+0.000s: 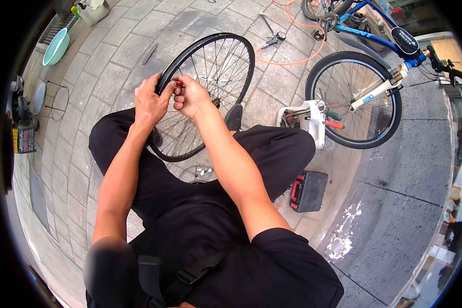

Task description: The person sits on a sidewalk and uses a red tire lever to pry the tire bead off the rim of a bicycle wheel. They repeatedly insert the lever and work it around the circumference to loosen the tire from the rim.

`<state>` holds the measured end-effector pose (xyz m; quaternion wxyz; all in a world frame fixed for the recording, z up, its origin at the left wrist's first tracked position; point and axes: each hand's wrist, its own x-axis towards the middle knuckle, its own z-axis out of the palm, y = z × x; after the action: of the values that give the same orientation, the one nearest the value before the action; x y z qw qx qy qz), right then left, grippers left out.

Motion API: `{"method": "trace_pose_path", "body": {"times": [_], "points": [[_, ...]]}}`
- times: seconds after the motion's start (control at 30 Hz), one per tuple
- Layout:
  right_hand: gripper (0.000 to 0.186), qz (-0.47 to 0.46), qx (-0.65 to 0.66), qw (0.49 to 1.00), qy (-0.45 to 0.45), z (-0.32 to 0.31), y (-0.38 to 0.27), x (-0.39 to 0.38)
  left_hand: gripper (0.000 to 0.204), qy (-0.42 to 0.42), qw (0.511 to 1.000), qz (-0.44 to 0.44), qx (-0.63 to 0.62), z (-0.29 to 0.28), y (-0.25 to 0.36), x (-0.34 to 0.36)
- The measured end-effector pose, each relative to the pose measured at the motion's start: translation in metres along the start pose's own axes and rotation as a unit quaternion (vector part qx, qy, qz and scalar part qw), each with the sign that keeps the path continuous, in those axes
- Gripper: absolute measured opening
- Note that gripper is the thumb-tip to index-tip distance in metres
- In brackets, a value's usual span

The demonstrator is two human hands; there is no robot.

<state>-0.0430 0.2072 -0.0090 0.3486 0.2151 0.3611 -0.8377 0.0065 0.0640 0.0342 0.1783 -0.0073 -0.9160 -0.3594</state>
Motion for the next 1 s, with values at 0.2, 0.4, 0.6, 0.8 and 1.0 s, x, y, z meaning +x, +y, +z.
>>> {"method": "trace_pose_path", "body": {"times": [0.2,0.4,0.6,0.8,1.0], "points": [[0.031,-0.095,0.012,0.989,-0.111,-0.008,0.015,-0.018,0.041,-0.031,0.997,-0.066,-0.021,0.004,0.001,0.002],[0.014,-0.028,0.029,0.999,0.009,0.005,0.004,0.005,0.040,-0.005,0.997,0.081,-0.014,0.007,-0.013,0.002],[0.023,-0.005,-0.014,0.999,0.045,0.017,0.002,0.009,0.049,0.004,1.000,0.009,-0.008,0.008,-0.013,0.002],[0.036,-0.074,0.010,0.994,-0.080,-0.009,0.014,-0.020,0.048,-0.017,0.999,-0.031,-0.001,0.006,-0.005,0.004],[0.020,-0.088,0.007,0.996,0.000,0.001,0.011,-0.002,0.045,-0.001,0.999,0.031,-0.017,0.008,-0.010,0.004]]}}
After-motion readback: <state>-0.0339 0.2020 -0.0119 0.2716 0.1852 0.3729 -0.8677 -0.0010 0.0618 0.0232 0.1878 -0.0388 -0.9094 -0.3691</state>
